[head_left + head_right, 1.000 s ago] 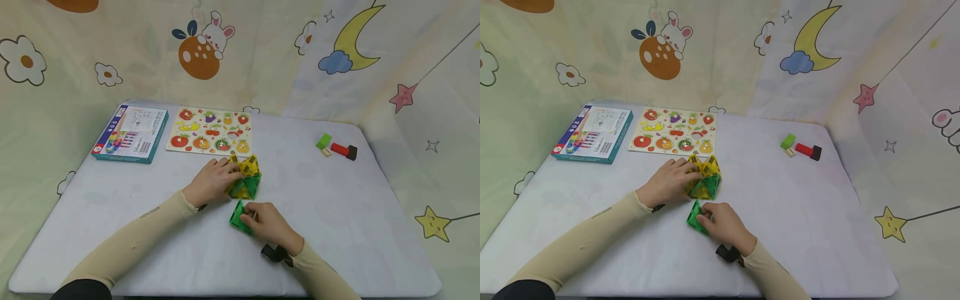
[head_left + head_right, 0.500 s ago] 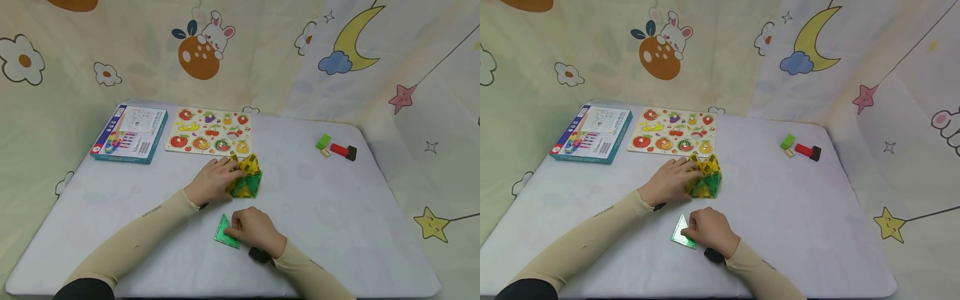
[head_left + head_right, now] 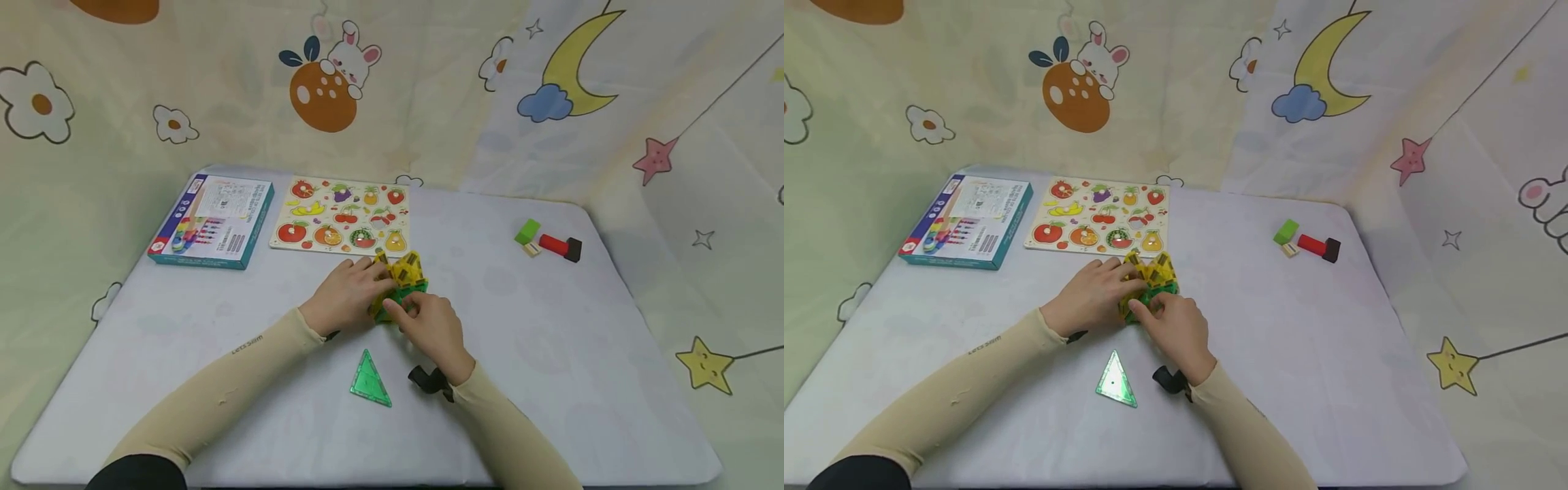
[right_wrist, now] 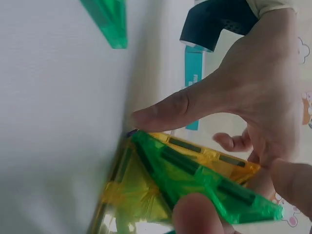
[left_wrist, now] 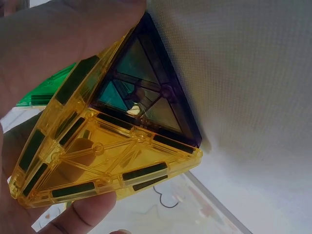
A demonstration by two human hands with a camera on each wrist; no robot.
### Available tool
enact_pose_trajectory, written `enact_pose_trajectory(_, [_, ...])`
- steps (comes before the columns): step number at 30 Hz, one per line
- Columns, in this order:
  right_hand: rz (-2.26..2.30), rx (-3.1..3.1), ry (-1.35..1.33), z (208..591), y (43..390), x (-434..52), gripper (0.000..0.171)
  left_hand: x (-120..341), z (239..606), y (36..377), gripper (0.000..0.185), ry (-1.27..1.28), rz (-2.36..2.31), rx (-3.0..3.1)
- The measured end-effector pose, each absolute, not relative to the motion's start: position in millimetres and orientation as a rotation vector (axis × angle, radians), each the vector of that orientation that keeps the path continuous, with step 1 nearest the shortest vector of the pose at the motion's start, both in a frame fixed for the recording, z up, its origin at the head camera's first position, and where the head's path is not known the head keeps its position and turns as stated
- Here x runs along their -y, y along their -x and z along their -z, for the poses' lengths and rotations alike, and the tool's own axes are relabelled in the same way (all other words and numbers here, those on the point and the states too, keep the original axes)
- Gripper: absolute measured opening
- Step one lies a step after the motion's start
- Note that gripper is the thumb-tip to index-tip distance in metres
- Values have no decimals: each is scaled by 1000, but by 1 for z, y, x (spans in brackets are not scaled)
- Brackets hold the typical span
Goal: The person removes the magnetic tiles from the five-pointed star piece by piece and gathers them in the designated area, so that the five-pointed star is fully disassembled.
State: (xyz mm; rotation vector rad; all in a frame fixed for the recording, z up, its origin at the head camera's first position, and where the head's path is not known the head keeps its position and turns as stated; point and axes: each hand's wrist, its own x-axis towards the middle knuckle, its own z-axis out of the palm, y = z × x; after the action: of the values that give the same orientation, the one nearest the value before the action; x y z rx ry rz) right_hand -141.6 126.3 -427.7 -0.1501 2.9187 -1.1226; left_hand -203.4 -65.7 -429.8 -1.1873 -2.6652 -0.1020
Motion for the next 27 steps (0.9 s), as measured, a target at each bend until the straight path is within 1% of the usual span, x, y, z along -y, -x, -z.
enact_pose_trajectory(3, [1090, -2945, 116, 428, 146, -120, 44, 65, 430, 202, 53, 1191, 70, 2646])
enact_pose_trajectory(8, [1051, -3005, 72, 430, 146, -114, 45, 64, 431, 202, 52, 1185, 37, 2622])
enact_pose_trajectory(12, [1052, -3020, 63, 430, 145, -112, 43, 65, 430, 202, 59, 1171, 38, 2625])
enact_pose_trajectory(18, [1012, -3015, 62, 431, 143, -114, 34, 65, 430, 201, 72, 1162, 48, 2652])
enact_pose_trajectory(24, [972, -3044, 162, 432, 138, -118, 29, 65, 431, 202, 69, 1156, 70, 2656])
enact_pose_trajectory(27, [1000, -3054, 268, 433, 134, -124, 25, 66, 432, 202, 65, 1156, 90, 2655])
